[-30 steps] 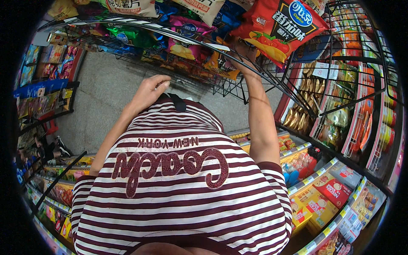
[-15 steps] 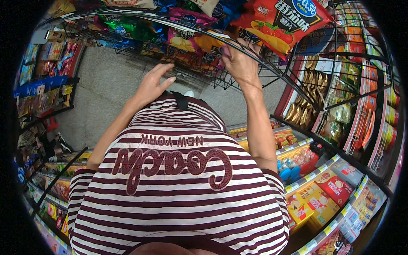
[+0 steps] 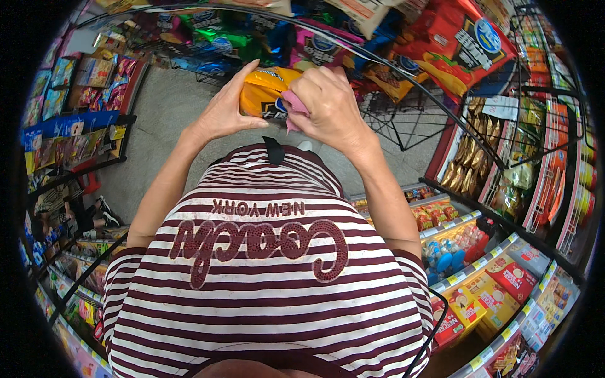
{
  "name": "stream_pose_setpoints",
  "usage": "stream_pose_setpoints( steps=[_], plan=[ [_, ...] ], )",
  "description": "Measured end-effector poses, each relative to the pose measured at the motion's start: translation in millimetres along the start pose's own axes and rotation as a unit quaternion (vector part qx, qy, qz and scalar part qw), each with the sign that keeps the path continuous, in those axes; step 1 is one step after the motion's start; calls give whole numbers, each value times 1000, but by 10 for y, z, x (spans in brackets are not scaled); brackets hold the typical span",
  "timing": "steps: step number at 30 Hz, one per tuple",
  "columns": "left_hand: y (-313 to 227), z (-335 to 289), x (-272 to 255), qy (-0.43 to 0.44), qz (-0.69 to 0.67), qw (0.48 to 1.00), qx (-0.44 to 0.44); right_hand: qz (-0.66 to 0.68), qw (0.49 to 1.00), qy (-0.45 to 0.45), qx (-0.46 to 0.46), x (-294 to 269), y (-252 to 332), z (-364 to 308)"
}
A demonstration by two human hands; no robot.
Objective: The person wipes the surfaces of various snack packages on a wire display rack using a pink cloth. They handle multiple items including chips and candy, wiping each one individually before placing them back on the rack.
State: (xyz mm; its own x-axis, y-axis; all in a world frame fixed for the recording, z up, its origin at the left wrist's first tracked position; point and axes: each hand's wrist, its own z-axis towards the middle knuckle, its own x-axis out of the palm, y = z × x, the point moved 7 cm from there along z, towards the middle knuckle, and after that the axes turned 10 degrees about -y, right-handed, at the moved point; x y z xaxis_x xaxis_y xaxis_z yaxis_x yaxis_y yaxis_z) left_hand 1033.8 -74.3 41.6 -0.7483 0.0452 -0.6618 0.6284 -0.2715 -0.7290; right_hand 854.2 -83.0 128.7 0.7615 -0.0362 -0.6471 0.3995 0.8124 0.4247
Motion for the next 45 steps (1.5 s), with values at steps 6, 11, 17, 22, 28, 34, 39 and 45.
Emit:
stream_pose_setpoints(
  steps=[6, 11, 17, 22, 28, 34, 39, 45],
  plan=[
    [85, -344, -620, -33, -86, 996, -19, 68, 995, 57, 39, 459, 354, 389],
    [174, -333, -1027, -121, -259, 958, -34, 87, 994, 61, 39, 737, 586, 664],
    [653, -475, -992, -179, -458, 839, -233, 77, 996, -40, 31, 1038, 515, 744],
    [923, -488, -812, -299, -535, 739, -280, 50, 994, -77, -64, 1375, 997, 597],
    [1259, -521, -889, -398, -604, 634, -274, 52, 996, -32, -72, 1504, 920, 205],
    [1359, -663, -860, -348, -676, 584, -284, 363, 809, -155, 435, 1217, -98, -109],
    [1308, -561, -657, -193, -802, 523, -215, 501, 719, -153, 458, 1171, -13, 146],
    [1317, -665, -149, -134, -823, 522, -179, 580, 672, -51, 457, 1609, 400, 317]
  ],
)
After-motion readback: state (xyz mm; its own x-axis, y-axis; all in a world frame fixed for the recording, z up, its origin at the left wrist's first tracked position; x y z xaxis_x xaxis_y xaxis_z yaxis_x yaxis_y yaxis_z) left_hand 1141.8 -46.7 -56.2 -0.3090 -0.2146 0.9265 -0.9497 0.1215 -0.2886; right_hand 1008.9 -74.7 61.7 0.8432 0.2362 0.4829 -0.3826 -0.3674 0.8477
